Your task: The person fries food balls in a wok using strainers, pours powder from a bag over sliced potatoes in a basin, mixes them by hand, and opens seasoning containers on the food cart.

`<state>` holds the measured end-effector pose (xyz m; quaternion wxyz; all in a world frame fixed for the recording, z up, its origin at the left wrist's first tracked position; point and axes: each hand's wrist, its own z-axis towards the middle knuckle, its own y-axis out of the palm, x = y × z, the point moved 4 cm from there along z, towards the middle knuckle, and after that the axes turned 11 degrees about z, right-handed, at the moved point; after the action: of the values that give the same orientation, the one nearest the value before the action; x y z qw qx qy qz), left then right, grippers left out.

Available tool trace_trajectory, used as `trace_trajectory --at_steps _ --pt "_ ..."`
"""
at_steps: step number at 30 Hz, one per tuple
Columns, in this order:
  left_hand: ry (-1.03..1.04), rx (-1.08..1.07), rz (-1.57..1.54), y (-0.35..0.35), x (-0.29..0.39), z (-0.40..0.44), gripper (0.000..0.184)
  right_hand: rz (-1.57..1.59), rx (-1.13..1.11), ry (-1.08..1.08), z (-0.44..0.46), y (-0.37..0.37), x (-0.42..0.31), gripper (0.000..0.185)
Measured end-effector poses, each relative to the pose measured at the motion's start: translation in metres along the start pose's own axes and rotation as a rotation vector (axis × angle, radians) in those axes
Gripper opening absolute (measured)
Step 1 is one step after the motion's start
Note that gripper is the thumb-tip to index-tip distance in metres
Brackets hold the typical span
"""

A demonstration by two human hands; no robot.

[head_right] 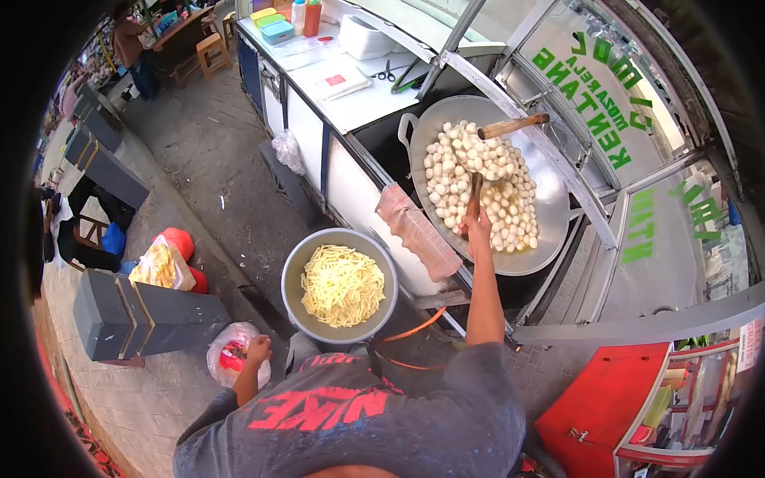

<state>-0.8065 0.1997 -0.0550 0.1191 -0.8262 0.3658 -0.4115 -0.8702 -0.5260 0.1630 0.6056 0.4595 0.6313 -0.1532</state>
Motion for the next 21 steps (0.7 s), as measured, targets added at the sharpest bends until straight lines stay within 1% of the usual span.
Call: trace_trajectory --at_steps 2,3,4,6,7,9,10,11,12,13,14,16,18,19,20,21 --pt "0.005 -0.008 -0.015 0.006 0.018 0.014 0.029 -0.215 -0.010 -0.047 -0.037 0.006 -0.007 0.045" --pt "0.031 -0.020 0.020 0.007 0.024 0.021 0.029 -0.237 0.017 -0.077 -0.053 0.011 -0.012 0.044" --pt "0.057 -0.040 0.061 0.010 0.028 0.027 0.028 -0.267 0.039 -0.057 -0.064 0.011 -0.016 0.056" --pt "0.079 -0.071 0.114 0.017 0.036 0.037 0.027 -0.404 0.091 -0.162 -0.085 0.013 -0.027 0.066" --pt "0.070 -0.075 0.119 0.021 0.041 0.044 0.027 -0.542 0.112 -0.155 -0.090 0.001 -0.025 0.070" --pt "0.045 -0.080 0.124 0.029 0.042 0.048 0.027 -0.932 0.196 -0.291 -0.112 -0.017 -0.024 0.074" --pt "0.048 -0.098 0.149 0.034 0.041 0.052 0.027 -1.116 0.228 -0.310 -0.140 -0.003 -0.040 0.076" --pt "0.084 -0.102 0.122 0.038 0.038 0.055 0.028 -1.164 0.262 -0.246 -0.162 0.002 -0.054 0.076" --pt "0.078 -0.081 0.114 0.039 0.036 0.055 0.026 -1.210 0.293 -0.175 -0.179 0.001 -0.058 0.077" --pt "0.111 -0.042 0.167 0.042 0.025 0.058 0.027 -1.284 0.346 -0.131 -0.186 -0.014 -0.058 0.078" --pt "0.160 -0.001 0.222 0.046 0.017 0.070 0.028 -1.373 0.348 -0.207 -0.187 -0.038 -0.053 0.077" --pt "0.122 -0.031 0.212 0.049 0.006 0.075 0.029 -1.545 0.406 -0.165 -0.184 -0.070 -0.066 0.075" --pt "0.120 -0.051 0.190 0.053 -0.018 0.077 0.029 -1.659 0.469 -0.024 -0.168 -0.093 -0.093 0.077" --pt "0.136 -0.061 0.186 0.047 -0.029 0.078 0.028 -1.662 0.515 0.008 -0.160 -0.108 -0.113 0.078" --pt "0.089 -0.096 0.060 0.042 -0.036 0.068 0.027 -1.674 0.537 0.018 -0.146 -0.120 -0.133 0.079" --pt "-0.009 -0.111 0.082 0.034 -0.033 0.053 0.026 -1.673 0.517 0.042 -0.133 -0.137 -0.141 0.079"
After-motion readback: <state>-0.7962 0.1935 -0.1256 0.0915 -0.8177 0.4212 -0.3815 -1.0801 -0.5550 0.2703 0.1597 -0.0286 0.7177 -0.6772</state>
